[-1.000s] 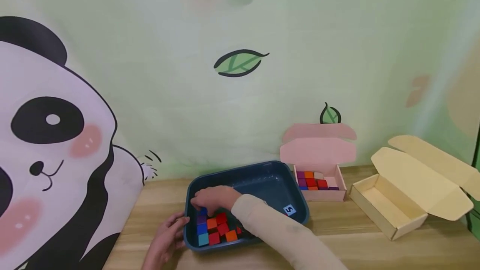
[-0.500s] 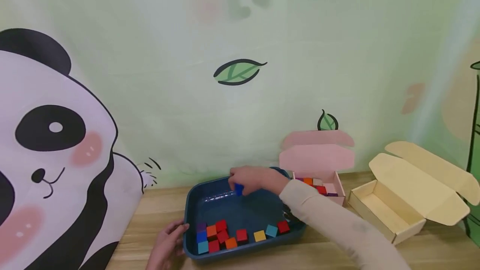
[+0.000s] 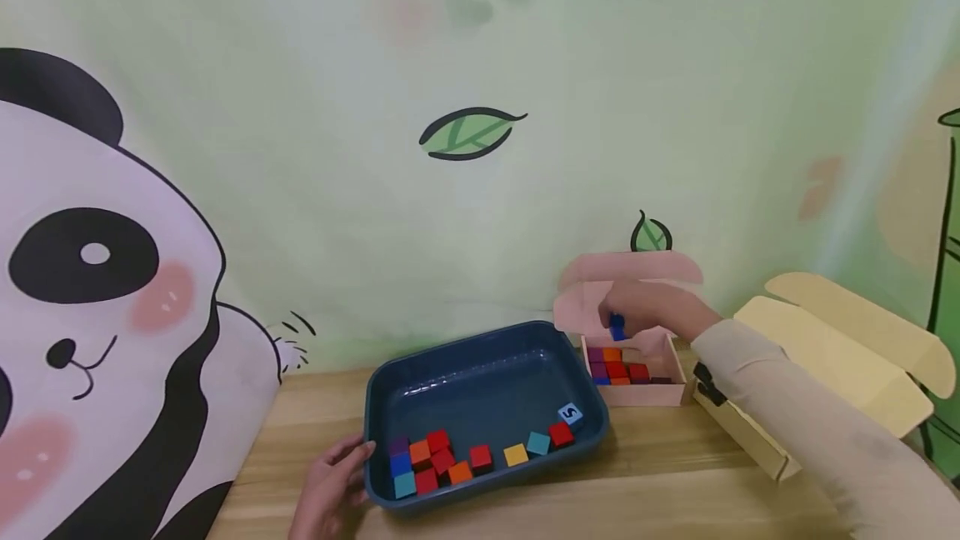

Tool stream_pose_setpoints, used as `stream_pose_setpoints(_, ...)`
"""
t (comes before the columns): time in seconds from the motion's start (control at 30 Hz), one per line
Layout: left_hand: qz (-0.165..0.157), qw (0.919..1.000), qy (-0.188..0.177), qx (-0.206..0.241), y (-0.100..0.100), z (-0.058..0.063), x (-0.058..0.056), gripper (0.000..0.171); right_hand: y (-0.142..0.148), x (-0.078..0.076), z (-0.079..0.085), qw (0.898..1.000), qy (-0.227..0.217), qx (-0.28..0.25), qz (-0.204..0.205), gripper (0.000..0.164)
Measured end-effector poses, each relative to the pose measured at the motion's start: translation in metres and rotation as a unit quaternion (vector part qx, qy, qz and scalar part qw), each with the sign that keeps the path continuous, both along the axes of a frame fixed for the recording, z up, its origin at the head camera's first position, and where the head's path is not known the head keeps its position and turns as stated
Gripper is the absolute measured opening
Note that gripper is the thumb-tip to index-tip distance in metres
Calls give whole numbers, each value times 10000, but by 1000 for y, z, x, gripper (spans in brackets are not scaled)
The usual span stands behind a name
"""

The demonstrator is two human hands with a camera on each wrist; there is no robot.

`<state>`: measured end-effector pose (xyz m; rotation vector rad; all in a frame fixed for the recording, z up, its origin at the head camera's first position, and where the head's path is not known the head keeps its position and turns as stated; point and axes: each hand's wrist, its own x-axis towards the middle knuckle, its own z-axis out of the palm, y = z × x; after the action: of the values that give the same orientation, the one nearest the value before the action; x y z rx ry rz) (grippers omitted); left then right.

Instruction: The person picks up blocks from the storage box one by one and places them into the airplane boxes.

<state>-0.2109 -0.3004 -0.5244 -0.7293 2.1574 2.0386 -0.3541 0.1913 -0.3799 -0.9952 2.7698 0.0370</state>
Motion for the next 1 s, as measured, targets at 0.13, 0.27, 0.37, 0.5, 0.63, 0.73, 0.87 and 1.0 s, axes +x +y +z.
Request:
stream_pose_setpoints(0.13, 12, 10000, 2, -35, -2, 1, 0, 62, 18, -1, 3, 9989, 235, 307, 268, 18)
stream_pose_setpoints(0.27, 23, 10000, 18, -14, -4, -1, 0, 61, 25, -1, 2, 9991, 180, 295, 255, 20)
stream_pose_setpoints(0.37, 0, 10000, -2, 70, -4, -2, 2, 63, 27, -2, -2, 9994, 83, 287, 184, 20)
stream_pose_setpoints(0.5, -47, 9997, -97, 197, -5, -4, 3, 66, 28, -5, -12, 9989, -85, 444, 119, 20)
stream_pose_setpoints(0.63, -81, 9996, -151, 233, -6, -3, 4, 69, 28, -6, -17, 9975, -186, 640, 213, 21)
stream_pose_setpoints(0.73, -96, 9995, -185, 226, -6, -1, 3, 71, 29, -6, -20, 9968, -247, 742, 170, 22)
stream_pose_setpoints(0.87, -156, 9994, -211, 231, -7, -1, 5, 71, 32, -3, -24, 9961, -395, 789, 30, 24)
stream_pose_setpoints(1.0, -167, 9993, -184, 279, -8, 2, 6, 69, 35, -2, -27, 9961, -478, 739, 37, 23)
